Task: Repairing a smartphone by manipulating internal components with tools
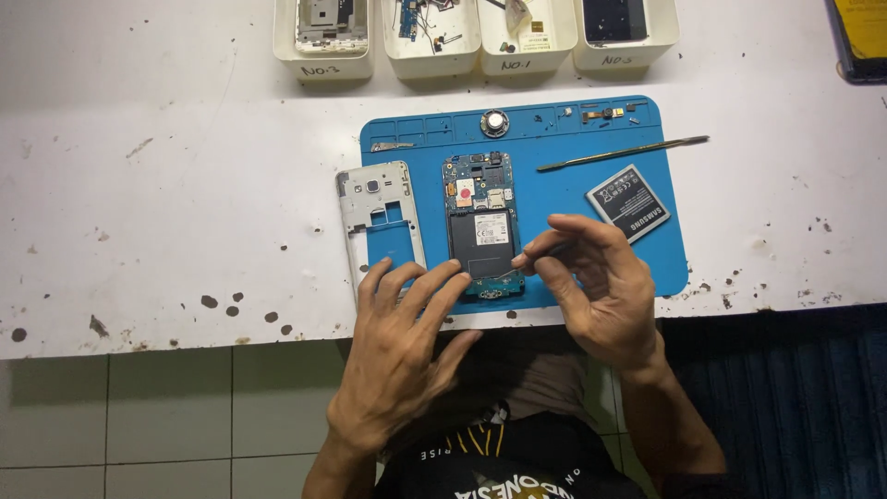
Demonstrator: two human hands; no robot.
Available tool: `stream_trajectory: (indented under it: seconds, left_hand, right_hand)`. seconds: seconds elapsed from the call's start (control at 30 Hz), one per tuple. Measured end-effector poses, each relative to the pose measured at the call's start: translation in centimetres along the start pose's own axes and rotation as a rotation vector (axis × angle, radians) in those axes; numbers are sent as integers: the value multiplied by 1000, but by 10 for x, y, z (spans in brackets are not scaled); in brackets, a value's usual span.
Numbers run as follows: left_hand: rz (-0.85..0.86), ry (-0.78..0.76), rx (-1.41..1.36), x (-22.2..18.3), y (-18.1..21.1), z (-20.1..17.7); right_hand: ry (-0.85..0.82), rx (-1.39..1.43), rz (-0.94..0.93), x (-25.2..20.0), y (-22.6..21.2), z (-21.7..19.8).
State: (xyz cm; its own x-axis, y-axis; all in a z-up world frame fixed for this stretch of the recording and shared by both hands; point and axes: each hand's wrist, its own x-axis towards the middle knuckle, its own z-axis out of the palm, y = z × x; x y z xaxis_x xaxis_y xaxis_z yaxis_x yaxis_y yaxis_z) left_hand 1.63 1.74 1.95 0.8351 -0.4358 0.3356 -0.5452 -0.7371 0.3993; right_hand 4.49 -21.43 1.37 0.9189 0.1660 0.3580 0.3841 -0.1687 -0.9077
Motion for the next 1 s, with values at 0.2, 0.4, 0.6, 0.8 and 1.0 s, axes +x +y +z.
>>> stream_trajectory:
  seconds: [0.2, 0.4, 0.6, 0.8, 1.0]
  left_hand:
    - [-8, -3, -28, 3, -3, -12]
    - [11, -10, -34, 5, -6, -12]
    - [36, 0, -7, 5, -4, -12]
    - [53, -20, -16, 9, -7, -15]
    - [59, 1, -40, 23, -9, -19]
  right_hand:
    - [-57, -125, 30, 4, -6, -2]
    - [-336, -410, -166, 21, -11, -3]
    - [-455, -460, -257, 27, -8, 7]
    - [-453, -461, -228, 23, -9, 3]
    - [-383, -507, -199, 19, -7, -14]
